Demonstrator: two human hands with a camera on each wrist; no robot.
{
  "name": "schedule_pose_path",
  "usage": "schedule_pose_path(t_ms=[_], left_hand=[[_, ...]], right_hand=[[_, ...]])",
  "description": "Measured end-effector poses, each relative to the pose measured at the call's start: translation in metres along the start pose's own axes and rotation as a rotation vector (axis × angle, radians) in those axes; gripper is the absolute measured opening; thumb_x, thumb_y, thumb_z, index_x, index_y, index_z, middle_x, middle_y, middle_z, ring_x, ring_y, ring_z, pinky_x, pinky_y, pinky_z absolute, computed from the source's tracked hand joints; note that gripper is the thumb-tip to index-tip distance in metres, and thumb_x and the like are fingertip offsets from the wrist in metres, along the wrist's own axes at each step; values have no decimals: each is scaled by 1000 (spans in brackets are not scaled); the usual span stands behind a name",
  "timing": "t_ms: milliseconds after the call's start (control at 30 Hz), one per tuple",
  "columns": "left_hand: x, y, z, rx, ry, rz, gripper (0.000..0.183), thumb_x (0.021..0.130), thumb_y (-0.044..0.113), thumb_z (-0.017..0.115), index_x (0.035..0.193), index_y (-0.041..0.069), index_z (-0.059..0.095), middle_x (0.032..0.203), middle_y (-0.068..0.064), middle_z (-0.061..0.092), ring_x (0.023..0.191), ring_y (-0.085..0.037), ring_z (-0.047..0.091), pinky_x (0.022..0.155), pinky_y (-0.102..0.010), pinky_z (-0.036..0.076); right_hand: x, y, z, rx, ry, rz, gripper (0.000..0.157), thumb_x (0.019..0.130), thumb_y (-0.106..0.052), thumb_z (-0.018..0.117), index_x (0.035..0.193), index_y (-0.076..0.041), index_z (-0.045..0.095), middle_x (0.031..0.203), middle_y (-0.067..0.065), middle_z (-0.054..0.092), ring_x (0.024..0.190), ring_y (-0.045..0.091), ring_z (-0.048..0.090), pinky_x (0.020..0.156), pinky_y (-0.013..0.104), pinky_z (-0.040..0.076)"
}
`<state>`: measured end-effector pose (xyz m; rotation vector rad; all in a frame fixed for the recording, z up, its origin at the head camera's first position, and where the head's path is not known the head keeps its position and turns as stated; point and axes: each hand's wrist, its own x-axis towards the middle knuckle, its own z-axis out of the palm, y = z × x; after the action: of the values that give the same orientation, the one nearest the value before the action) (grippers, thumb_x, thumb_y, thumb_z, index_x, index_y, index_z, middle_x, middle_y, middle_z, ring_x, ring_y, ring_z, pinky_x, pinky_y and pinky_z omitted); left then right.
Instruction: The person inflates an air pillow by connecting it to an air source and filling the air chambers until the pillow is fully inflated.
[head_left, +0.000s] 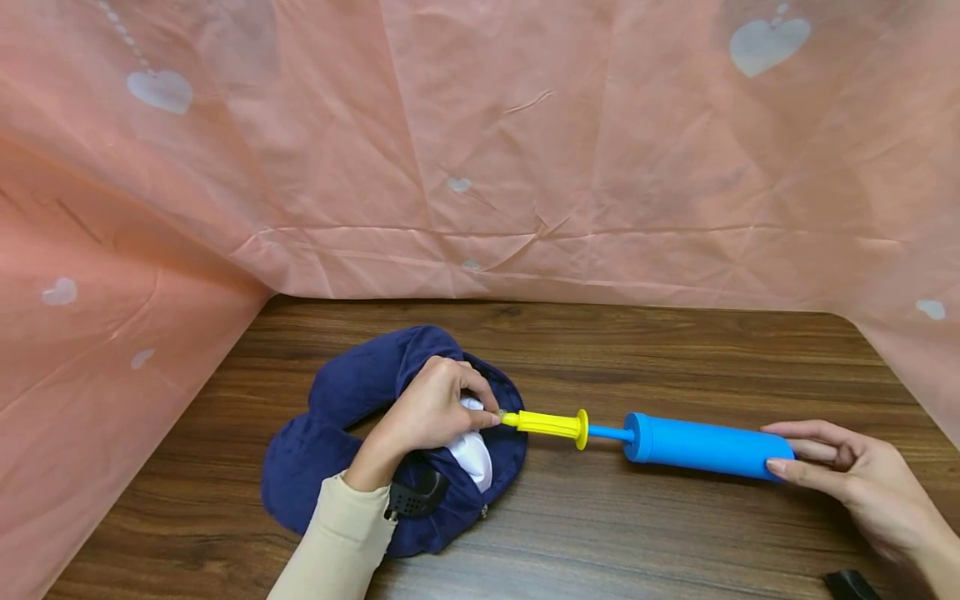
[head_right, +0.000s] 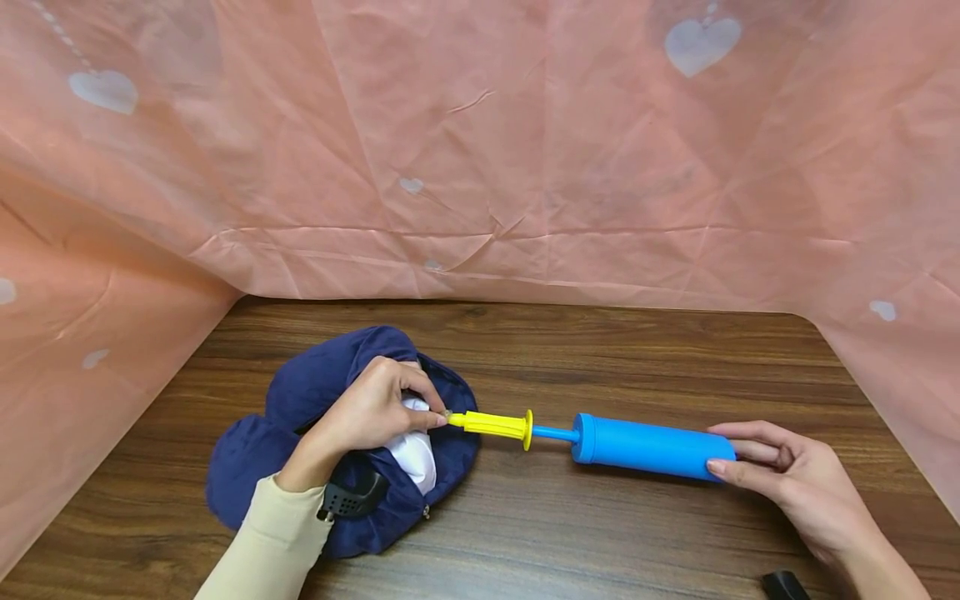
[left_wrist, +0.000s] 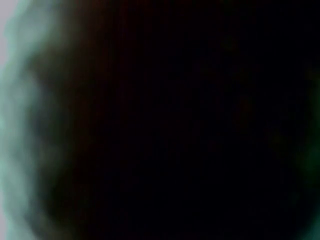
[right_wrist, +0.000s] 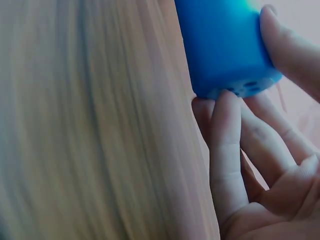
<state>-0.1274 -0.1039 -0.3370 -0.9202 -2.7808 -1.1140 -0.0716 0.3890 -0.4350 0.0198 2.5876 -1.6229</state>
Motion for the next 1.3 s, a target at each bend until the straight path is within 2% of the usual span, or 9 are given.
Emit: schedule_pose_path(t_ms=[167,400,567,700,833,1000,1200,1300], left_hand=[[0,2,0,14,5,10,13,82,7,92,77,17,85,79,7,78,77,-3,65,73,-22,50],[1,3,3,39,-2,37,13,82,8,93,76,16,84,78,7,77,76,-6,64,71,-21,48],[1,4,5,53,-8,37,12,82,8,92,77,15,84,78,7,77,77,-14,66,70,-21,47],[1,3,6,71,6,45,12,82,9,93,77,16,84,79,7,78,77,-8,64,71,-20,47],[2,4,7,79,8,50,11,82,10,93,78,17,85,79,7,78,78,-3,63,72,-20,48],[3,4,9,83,1,45,10,83,11,92,79,17,86,81,7,78,81,-5,66,74,-19,49],[3,4,9,75,-2,39,10,83,11,92,79,17,86,83,6,79,82,-6,67,75,-19,50],[2,3,9,75,-2,40,9,83,11,92,80,17,86,83,6,79,82,-6,67,75,-19,50]], right_hand=[[0,-13,17,-13,-3,10,40,103,-13,74,142,-18,70,112,-24,80,103,-10,69,78,19,58],[-1,-24,36,26,-28,6,37,101,-9,74,136,-20,74,110,-20,81,103,-8,69,77,21,58],[-1,-27,40,24,-29,7,36,100,-8,76,135,-20,75,108,-21,81,101,-7,71,76,22,59],[-1,-27,38,1,-34,18,38,101,-13,77,138,-19,72,111,-23,80,101,-8,70,77,22,59],[1,-23,30,-41,-24,16,42,101,-17,78,142,-16,70,113,-26,78,103,-12,69,77,20,58],[2,-6,9,-42,8,-4,42,101,-11,75,143,-17,70,113,-27,78,102,-10,70,76,19,57],[2,31,-26,-46,50,-24,44,101,-1,71,136,-27,73,109,-31,76,95,-10,70,73,17,54],[4,56,-44,32,66,-69,50,99,8,69,132,-30,75,109,-28,78,94,-7,73,73,14,54]])
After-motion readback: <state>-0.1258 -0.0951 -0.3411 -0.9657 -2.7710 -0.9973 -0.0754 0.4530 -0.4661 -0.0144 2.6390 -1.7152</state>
